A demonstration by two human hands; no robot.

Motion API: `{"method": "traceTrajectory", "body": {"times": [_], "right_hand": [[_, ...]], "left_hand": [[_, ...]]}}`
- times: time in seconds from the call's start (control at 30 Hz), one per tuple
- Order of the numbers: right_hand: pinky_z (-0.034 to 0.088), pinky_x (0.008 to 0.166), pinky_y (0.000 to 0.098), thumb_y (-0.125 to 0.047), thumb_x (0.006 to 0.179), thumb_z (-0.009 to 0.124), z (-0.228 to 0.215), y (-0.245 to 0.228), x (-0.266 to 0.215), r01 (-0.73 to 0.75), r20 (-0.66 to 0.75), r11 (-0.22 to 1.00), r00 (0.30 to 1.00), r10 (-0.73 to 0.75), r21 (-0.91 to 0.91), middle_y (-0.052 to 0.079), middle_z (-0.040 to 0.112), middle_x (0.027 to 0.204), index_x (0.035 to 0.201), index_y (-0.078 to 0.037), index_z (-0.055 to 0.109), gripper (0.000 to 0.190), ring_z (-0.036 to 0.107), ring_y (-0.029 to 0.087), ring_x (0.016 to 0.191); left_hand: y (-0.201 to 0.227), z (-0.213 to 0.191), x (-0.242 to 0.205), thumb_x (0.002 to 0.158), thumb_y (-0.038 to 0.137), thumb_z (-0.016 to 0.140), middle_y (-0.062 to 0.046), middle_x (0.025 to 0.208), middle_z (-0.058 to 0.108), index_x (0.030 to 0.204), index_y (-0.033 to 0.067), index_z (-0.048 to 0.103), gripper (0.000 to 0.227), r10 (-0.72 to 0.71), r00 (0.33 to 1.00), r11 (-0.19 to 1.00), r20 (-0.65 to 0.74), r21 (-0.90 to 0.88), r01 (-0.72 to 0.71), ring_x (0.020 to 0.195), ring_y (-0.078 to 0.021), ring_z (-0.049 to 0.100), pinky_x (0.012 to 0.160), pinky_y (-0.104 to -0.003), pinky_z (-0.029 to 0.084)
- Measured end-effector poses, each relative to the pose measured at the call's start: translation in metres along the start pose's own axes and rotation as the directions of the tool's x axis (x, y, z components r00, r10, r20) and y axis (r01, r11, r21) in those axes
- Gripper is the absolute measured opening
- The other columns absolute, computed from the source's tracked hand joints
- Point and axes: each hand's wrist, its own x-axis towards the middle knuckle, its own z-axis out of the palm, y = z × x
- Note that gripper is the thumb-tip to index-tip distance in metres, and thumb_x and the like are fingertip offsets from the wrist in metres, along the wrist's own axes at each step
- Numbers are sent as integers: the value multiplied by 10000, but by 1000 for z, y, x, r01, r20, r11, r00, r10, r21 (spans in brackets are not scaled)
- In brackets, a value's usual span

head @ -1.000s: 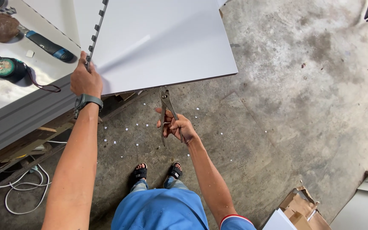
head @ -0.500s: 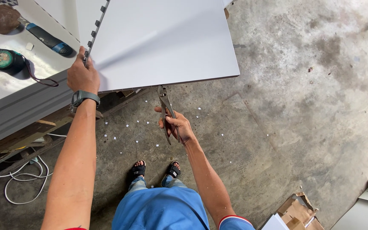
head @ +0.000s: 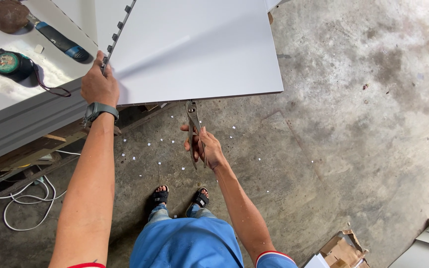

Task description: Applying edge banding to white board panels.

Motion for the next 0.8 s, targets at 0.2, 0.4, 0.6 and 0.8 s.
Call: {"method": "traceTrajectory", "body": {"times": [0.2,0.4,0.6,0.8], "right_hand": [[427,425,202,-447,1102,211,-6,1,-2,47,13,995,999,-46,-87,23,645,725,1386,-32,569,617,487,38,456],[301,310,194,-390,1094,292,-36,-25,7,-46,-10,980,999,45,-193,43,627,661,1304,1,611,547,366,31,373],[240,324,220,-385,1103,342,-95,-62,32,-264,187,923,928,322,-281,69,605,606,1270,9,651,528,332,67,369],[290,348,260,-403,1081,340,12,-55,-3,-414,-209,884,904,372,-217,52,589,632,1177,-3,671,529,376,91,415]], "left_hand": [[7,-6,-2,1018,255,594,-62,1016,762,1387,243,621,370,-45,999,999,27,8,44,912,-247,722,844,-436,544],[-3,4,3,1018,242,603,-56,1052,763,1365,218,643,351,6,1000,1000,-22,4,-6,915,-242,725,808,-417,565],[-3,5,2,1021,243,592,-57,1047,761,1375,216,628,357,8,1000,1000,-2,-10,-8,909,-233,733,814,-408,574],[0,-1,2,1015,240,603,-91,993,765,1385,221,634,372,35,999,999,-18,18,-35,889,-275,729,798,-451,564]]}}
